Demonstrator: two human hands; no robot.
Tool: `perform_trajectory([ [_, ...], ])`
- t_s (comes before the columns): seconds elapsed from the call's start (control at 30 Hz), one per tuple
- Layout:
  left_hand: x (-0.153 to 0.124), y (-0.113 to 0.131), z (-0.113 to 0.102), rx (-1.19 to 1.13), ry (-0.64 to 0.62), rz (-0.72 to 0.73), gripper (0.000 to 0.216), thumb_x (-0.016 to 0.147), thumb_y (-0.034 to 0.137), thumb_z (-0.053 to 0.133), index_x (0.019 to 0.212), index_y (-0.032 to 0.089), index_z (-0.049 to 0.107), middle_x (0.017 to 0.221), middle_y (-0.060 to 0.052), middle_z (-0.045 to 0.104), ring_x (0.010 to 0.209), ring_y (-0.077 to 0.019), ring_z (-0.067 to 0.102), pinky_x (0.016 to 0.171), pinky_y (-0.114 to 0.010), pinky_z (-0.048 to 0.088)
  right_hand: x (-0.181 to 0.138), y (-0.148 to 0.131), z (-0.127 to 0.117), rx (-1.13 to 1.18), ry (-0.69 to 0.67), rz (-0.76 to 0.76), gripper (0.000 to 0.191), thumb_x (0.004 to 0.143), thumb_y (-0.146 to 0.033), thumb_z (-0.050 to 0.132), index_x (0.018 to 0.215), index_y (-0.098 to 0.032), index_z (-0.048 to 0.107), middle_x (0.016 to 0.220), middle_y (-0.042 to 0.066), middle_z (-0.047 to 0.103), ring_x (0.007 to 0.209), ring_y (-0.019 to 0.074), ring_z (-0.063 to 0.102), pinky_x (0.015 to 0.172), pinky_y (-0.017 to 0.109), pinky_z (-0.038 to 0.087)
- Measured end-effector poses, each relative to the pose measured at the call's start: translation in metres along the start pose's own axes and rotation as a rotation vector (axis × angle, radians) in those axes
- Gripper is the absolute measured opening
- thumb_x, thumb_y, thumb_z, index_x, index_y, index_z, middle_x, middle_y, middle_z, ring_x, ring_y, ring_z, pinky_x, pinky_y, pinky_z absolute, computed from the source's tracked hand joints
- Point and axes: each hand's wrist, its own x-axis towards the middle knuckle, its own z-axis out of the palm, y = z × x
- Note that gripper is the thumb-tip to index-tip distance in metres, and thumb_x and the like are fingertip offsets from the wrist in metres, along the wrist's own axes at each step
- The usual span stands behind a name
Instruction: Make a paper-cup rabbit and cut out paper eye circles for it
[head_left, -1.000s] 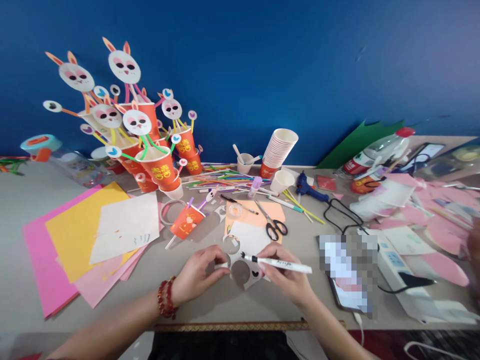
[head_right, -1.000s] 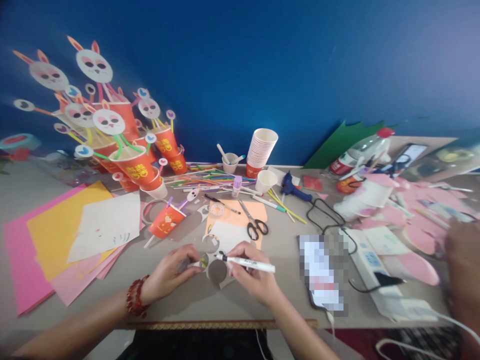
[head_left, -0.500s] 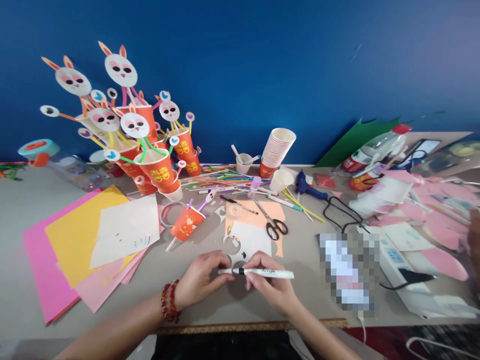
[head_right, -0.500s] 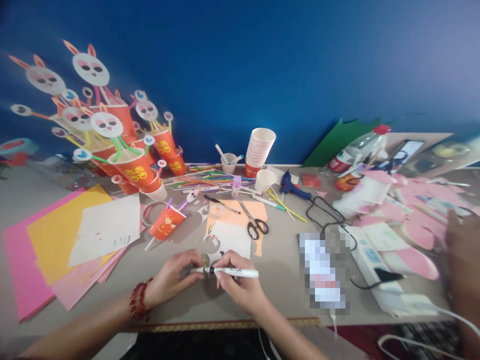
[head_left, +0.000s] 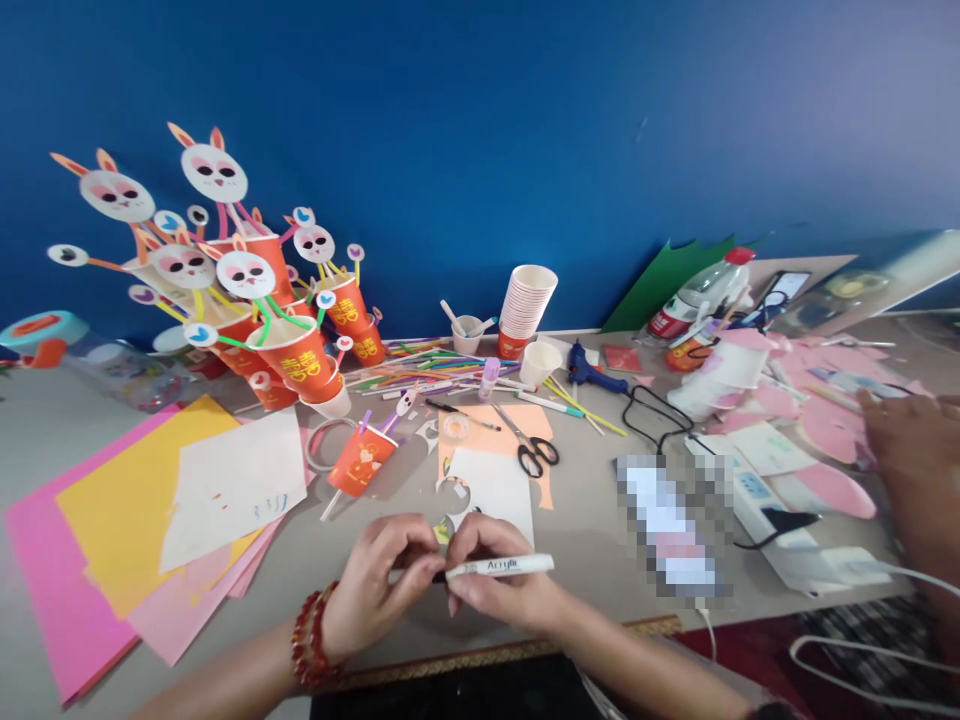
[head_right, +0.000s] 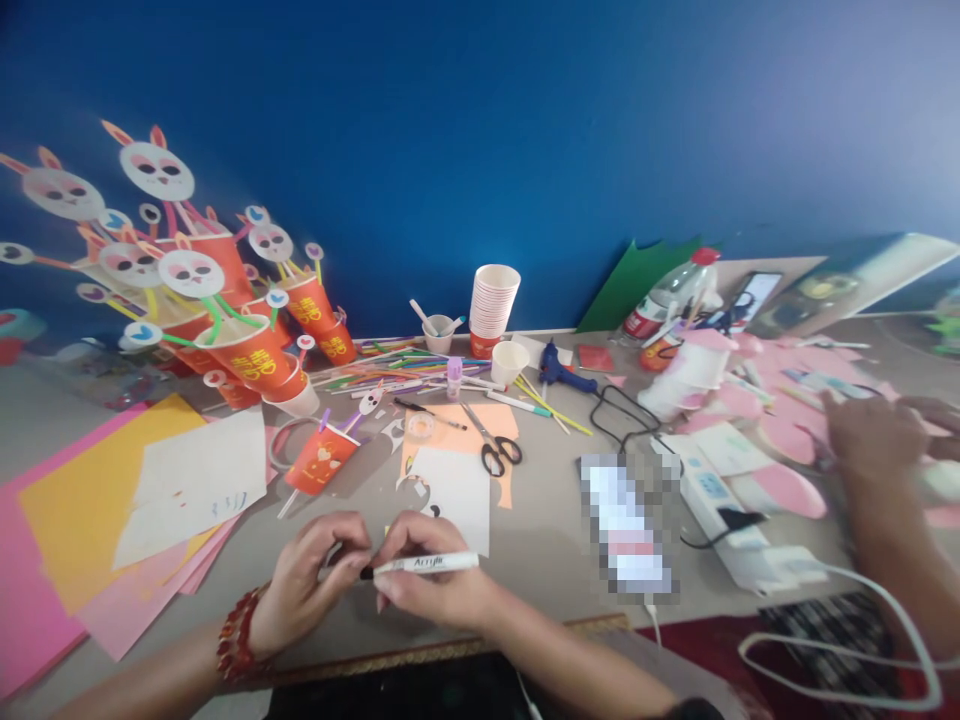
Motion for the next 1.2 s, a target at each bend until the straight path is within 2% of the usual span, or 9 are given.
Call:
perform_trajectory([
  [0.13,0.002,0.000,-0.001,-0.097,-0.060,-0.042,0.018,0.095,0.025,0.046,0.112,0.022,0.052,0.096,-0.005,0.063,0.088,-0.0180,0.062,0.080,-0.028,0.050,0.004,0.006,0.008,0.103,0.054,0.017,0.021,0.082,-0.035,0.066,0.077,-0.019,0.054,0.061,-0.004,0.059,0.048,0.0098,0.056,0.048,0.020,0.042],
  [0.23,0.002,-0.001,0.002,-0.185,-0.133,0.001,0.030,0.098,0.027,0.040,0.127,0.022,0.046,0.122,-0.011,0.057,0.115,-0.0233,0.054,0.097,-0.036,0.045,0.005,0.013,0.013,0.194,0.089,0.043,0.019,0.079,-0.032,0.067,0.073,-0.019,0.053,0.054,-0.005,0.056,0.042,0.0078,0.048,0.042,0.018,0.034],
  [0.43,0.004,0.002,0.010,-0.305,-0.150,-0.027,0.037,0.100,0.030,0.033,0.135,0.022,0.043,0.136,-0.013,0.048,0.131,-0.0274,0.041,0.110,-0.046,0.035,0.004,0.021,0.017,0.280,0.185,0.051,0.013,0.074,-0.028,0.063,0.070,-0.018,0.056,0.044,-0.009,0.044,0.035,0.0070,0.040,0.038,0.018,0.028],
  [0.53,0.009,0.010,0.009,-0.320,-0.185,0.014,0.041,0.101,0.032,0.032,0.138,0.022,0.044,0.135,-0.013,0.050,0.131,-0.0285,0.041,0.110,-0.047,0.035,0.001,0.030,0.018,0.296,0.198,0.142,0.016,0.076,-0.033,0.058,0.074,-0.017,0.061,0.043,-0.007,0.046,0.035,0.0086,0.042,0.037,0.019,0.026],
  [0.67,0.014,0.022,0.012,-0.419,-0.251,-0.005,0.044,0.101,0.036,0.027,0.132,0.020,0.054,0.133,-0.014,0.052,0.123,-0.0283,0.049,0.103,-0.045,0.044,-0.003,0.040,0.019,0.347,0.255,0.204,0.033,0.077,-0.047,0.058,0.061,-0.018,0.058,0.040,-0.003,0.048,0.034,0.0101,0.042,0.035,0.022,0.025],
  [0.83,0.013,0.020,0.027,-0.573,-0.142,-0.098,0.047,0.102,0.039,0.025,0.121,0.019,0.063,0.125,-0.013,0.057,0.114,-0.0267,0.055,0.100,-0.045,0.048,-0.002,0.041,0.022,0.388,0.360,0.209,0.044,0.077,-0.062,0.057,0.067,-0.019,0.060,0.038,-0.005,0.044,0.030,0.0104,0.038,0.032,0.023,0.022],
  [1.0,0.011,0.023,0.034,-0.666,-0.152,-0.137,0.050,0.101,0.043,0.024,0.121,0.019,0.063,0.123,-0.015,0.057,0.107,-0.0268,0.059,0.084,-0.041,0.056,-0.006,0.045,0.025,0.405,0.422,0.158,0.045,0.079,-0.063,0.057,0.068,-0.019,0.055,0.042,-0.006,0.043,0.030,0.0084,0.036,0.033,0.022,0.024],
  [1.1,0.011,0.026,0.033,-0.622,-0.160,-0.140,0.050,0.101,0.043,0.024,0.120,0.021,0.064,0.121,-0.014,0.059,0.107,-0.0267,0.060,0.088,-0.043,0.054,-0.007,0.048,0.027,0.427,0.436,0.153,0.045,0.076,-0.065,0.059,0.071,-0.020,0.055,0.045,-0.006,0.044,0.030,0.0081,0.036,0.033,0.022,0.026],
  [1.2,0.013,0.023,0.031,-0.584,-0.159,-0.093,0.049,0.102,0.041,0.023,0.123,0.020,0.062,0.121,-0.013,0.060,0.110,-0.0266,0.059,0.095,-0.044,0.050,-0.005,0.046,0.026,0.393,0.353,0.180,0.045,0.080,-0.064,0.052,0.071,-0.020,0.054,0.042,-0.005,0.045,0.031,0.0094,0.038,0.034,0.022,0.026],
])
